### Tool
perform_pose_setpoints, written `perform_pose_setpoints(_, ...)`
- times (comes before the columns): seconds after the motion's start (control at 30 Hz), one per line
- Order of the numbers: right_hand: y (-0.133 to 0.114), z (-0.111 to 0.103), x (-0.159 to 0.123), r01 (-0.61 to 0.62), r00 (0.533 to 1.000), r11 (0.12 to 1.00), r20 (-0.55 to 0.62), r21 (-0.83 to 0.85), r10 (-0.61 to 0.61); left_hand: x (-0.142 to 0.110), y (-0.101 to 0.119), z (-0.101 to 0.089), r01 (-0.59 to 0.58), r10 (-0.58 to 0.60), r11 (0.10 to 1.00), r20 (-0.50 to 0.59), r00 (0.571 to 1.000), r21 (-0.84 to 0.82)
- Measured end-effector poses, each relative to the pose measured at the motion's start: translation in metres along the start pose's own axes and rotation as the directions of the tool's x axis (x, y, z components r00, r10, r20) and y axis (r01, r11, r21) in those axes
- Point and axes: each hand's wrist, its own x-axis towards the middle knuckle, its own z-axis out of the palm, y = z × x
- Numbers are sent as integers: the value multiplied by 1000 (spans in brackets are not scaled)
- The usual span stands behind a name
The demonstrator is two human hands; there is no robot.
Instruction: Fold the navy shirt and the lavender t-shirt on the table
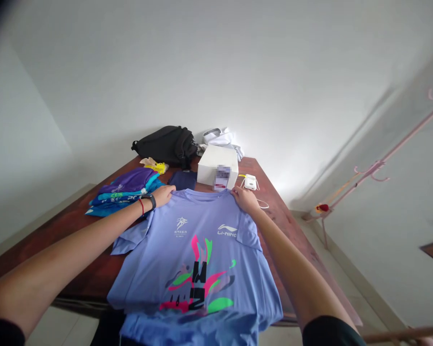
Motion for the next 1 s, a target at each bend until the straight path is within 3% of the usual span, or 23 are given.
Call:
perform_pose_setpoints(0.17, 8, 26, -7, 4, 998, 1000, 60, -1, -4, -3, -13, 22, 1, -1, 1000, 32, 999, 1)
perform_pose_setpoints(0.37, 14, 41, -18, 24, 995, 1000, 100, 15, -25, -17, -9, 10, 49, -49, 999, -8, 999, -5)
perform_pose_setpoints(0.53, 10, 35, -27, 65, 997, 997, 38, 32, -66, -45, -6, -8, 86, -86, 996, 5, 996, -16)
perform_pose_setpoints(0.63, -1, 25, -42, 93, 996, 995, -3, 33, -93, -72, 8, -17, 55, -55, 998, 33, 998, 0)
perform_pose_setpoints(0.8, -28, 7, -88, 177, 981, 982, 73, 70, -182, -115, 30, -19, -14, 13, 1000, 41, 999, 25)
perform_pose_setpoints(0.9, -38, 5, -115, 211, 974, 977, 81, 43, -214, -126, 21, -19, 38, -40, 995, 15, 999, 93)
perform_pose_setpoints(1.0, -36, 13, -133, 172, 984, 984, 44, 35, -174, -131, -2, -22, 73, -63, 982, -63, 996, 174)
